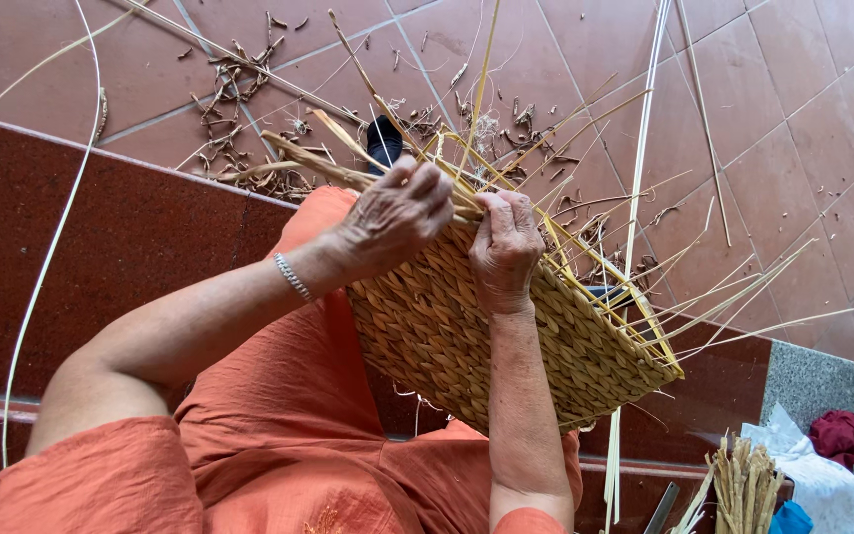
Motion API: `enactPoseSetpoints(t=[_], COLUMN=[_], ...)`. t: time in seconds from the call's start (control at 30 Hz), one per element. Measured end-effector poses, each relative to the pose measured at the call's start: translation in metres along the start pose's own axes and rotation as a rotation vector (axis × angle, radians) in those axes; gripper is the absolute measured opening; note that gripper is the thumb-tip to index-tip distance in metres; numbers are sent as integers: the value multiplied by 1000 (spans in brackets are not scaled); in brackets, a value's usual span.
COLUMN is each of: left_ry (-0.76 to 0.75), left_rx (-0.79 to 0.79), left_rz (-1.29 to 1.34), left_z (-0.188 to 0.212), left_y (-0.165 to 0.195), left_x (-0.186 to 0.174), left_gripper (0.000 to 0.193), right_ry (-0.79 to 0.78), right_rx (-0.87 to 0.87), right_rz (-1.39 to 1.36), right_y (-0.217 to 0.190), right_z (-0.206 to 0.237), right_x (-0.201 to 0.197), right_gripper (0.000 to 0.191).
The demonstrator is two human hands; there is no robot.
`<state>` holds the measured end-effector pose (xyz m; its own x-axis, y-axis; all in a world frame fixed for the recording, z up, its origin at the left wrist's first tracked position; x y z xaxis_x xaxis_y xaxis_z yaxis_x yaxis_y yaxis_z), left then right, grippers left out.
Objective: The person weaves a basket by hand, interlacing dried palm leaves through the vertical ribs of a partially completed basket. They repeatedly pull and tighten the weave, occasionally adjusting the basket's position on their lap.
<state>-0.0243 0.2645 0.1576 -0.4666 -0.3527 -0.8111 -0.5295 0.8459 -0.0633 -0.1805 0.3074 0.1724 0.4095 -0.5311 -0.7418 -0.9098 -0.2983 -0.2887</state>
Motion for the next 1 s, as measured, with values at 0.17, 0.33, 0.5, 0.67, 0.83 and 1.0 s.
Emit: enactPoseSetpoints(t=[0.17, 0.33, 0.5, 0.67, 0.83, 1.0], left_ry=[-49, -342, -233, 101, 190, 62], left_rx=[13, -106, -176, -231, 166, 10], left_rz=[72, -58, -97, -119, 16, 106], left_z=[3, 0, 4, 3, 13, -3], left_y=[-4, -23, -61, -64, 5, 15], left_x=[-4, -2, -25, -54, -63, -3], left_gripper=[9, 17, 28, 16, 18, 30], right_ry=[-42, -96, -272, -247, -234, -276], right_rx=[20, 47, 59, 126, 185, 258], right_rz=[-24, -114, -170, -114, -149, -178], right_y=[-2, -1, -3, -1, 4, 5], right_z=[-1, -4, -3, -6, -7, -6], right_x=[-4, -8, -20, -11, -15, -18], right_gripper=[20, 23, 32, 17, 10, 10])
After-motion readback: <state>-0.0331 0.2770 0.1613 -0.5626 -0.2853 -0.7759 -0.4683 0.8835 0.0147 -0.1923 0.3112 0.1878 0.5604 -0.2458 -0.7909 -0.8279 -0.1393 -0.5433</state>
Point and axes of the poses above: each hand's wrist, its own z-axis away from the middle knuckle, its own x-axis out of the palm, y = z × x, the point moved 4 cm from there along -z, towards the middle knuckle
